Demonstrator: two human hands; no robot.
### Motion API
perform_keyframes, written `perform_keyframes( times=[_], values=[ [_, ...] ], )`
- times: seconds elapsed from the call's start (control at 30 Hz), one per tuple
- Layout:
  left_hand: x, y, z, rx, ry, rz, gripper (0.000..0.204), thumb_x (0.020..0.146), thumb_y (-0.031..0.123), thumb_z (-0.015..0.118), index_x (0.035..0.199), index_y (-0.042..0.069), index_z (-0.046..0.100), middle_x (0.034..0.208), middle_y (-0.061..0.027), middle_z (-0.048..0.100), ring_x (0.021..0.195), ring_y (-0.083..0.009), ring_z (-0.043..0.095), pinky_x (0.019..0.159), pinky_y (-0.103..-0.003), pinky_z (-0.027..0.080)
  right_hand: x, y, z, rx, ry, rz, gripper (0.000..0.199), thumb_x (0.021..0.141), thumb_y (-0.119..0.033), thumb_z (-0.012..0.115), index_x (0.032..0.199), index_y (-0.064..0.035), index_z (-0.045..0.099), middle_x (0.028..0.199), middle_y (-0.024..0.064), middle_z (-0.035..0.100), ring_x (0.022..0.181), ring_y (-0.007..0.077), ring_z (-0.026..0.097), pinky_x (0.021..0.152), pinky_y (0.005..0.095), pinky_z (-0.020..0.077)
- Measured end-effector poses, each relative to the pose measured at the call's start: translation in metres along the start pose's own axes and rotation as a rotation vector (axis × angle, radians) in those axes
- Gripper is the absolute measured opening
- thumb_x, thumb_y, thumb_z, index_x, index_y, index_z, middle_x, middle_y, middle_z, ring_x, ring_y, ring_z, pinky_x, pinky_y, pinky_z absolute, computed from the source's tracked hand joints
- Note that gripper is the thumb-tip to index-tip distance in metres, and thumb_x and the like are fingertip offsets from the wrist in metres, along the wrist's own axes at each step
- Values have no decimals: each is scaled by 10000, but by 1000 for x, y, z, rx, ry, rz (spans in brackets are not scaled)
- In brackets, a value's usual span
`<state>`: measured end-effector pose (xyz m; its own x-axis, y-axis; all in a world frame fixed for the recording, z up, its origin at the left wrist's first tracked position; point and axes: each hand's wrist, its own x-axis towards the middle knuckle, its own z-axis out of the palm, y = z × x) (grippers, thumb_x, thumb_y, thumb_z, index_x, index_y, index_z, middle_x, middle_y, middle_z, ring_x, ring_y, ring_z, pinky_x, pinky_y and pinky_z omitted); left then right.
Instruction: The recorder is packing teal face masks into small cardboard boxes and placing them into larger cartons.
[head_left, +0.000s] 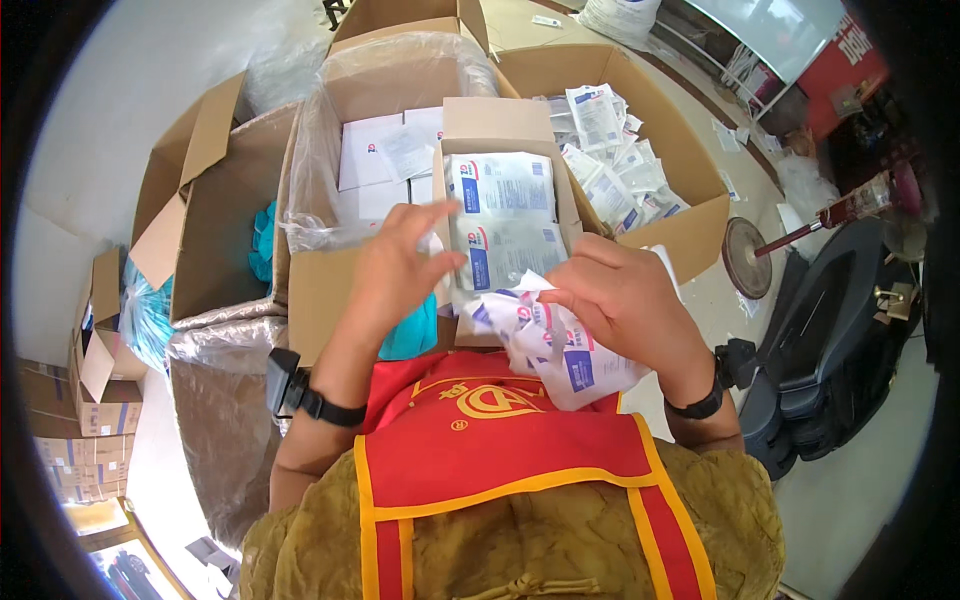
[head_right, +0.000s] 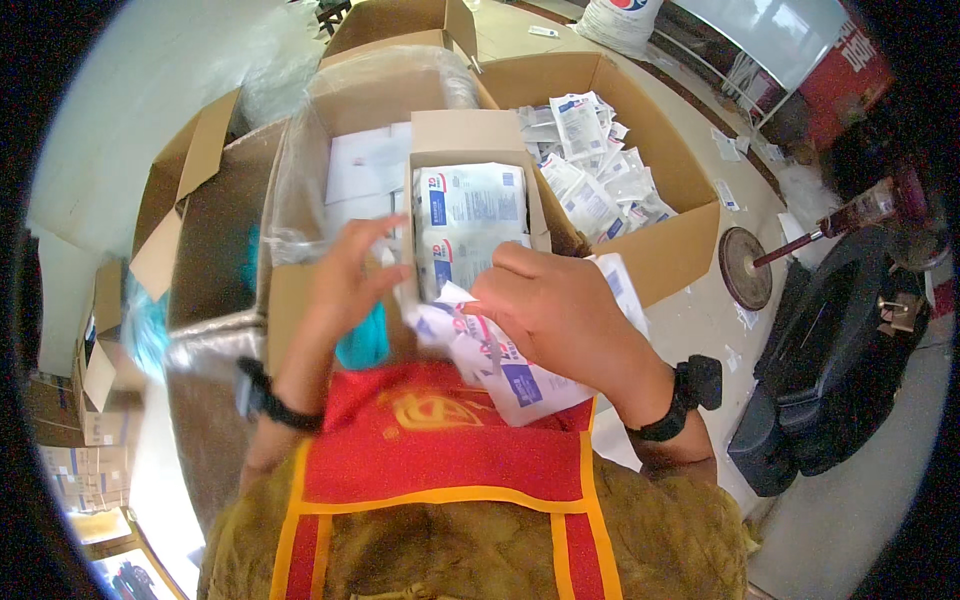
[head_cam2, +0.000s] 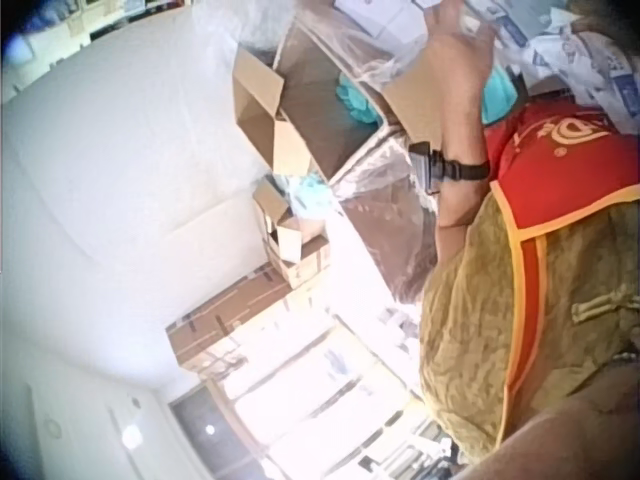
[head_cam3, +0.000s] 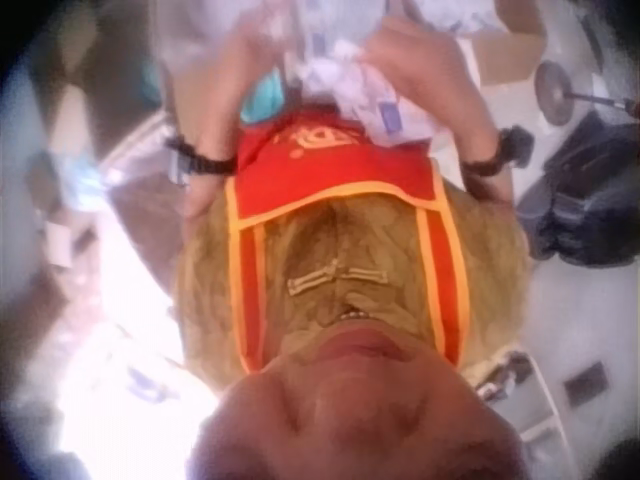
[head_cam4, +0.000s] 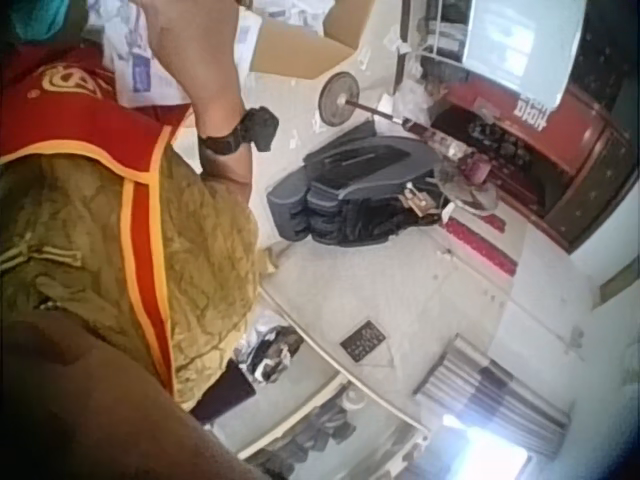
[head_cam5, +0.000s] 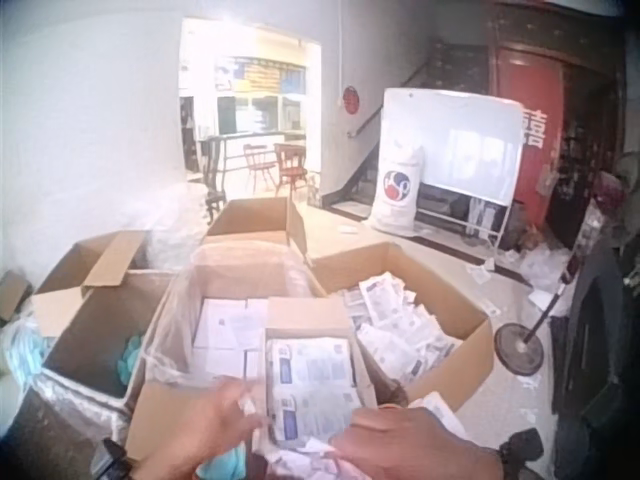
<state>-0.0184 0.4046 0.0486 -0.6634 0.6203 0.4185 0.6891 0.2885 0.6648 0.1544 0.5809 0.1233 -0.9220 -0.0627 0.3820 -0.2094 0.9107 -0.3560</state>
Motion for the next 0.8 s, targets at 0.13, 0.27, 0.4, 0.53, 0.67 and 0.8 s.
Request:
perform_keyframes(
  times=[0.13, 0.27, 0.4, 0.53, 0.67, 0.8],
  values=[
    [-9, 32, -19, -162, -398, 180, 308, 702, 41, 673, 1005, 87, 639, 1164, -120, 554, 915, -295, 604, 774, -360, 490, 8, 9, 16, 127, 48, -49, 100, 748, -130, 694, 766, -84, 607, 676, 77, 467, 580, 257, 515, 486, 345, 394],
    [-7, 39, -32, -253, -720, 136, 364, 690, 48, 653, 1051, 81, 615, 1151, -123, 561, 949, -310, 595, 799, -354, 482, 12, 4, 24, 5, 9, -48, 123, 761, -155, 688, 758, -90, 583, 696, 71, 487, 596, 263, 529, 495, 350, 408],
    [-8, 36, -31, -329, -689, 104, 346, 694, 23, 619, 1039, 40, 610, 1119, -139, 574, 961, -306, 590, 821, -350, 469, 11, 5, 28, 145, 11, -147, 122, 776, -161, 680, 771, -97, 576, 722, 65, 494, 611, 265, 544, 497, 343, 421],
    [-19, 40, -17, -392, -676, 149, 337, 704, -13, 591, 1038, 28, 607, 1012, -144, 610, 909, -294, 601, 788, -334, 477, 13, -6, 29, 296, -24, -162, 121, 778, -167, 678, 820, -93, 593, 748, 71, 527, 644, 275, 562, 534, 345, 440],
    [-24, 28, -18, -514, -514, -153, 293, 730, -24, 590, 1019, 20, 605, 898, -91, 644, 853, -170, 610, 754, -288, 467, 11, 23, 28, 221, -24, 23, 165, 773, -180, 687, 882, -82, 611, 796, 78, 573, 685, 275, 573, 587, 343, 448],
    [-18, 38, -22, -498, -523, -122, 264, 730, 22, 641, 990, 10, 599, 862, -47, 647, 825, -82, 579, 716, -261, 459, 5, 31, 24, 271, -118, 61, 147, 774, -181, 688, 806, -56, 617, 751, 80, 576, 694, 267, 573, 592, 338, 442]
  ],
)
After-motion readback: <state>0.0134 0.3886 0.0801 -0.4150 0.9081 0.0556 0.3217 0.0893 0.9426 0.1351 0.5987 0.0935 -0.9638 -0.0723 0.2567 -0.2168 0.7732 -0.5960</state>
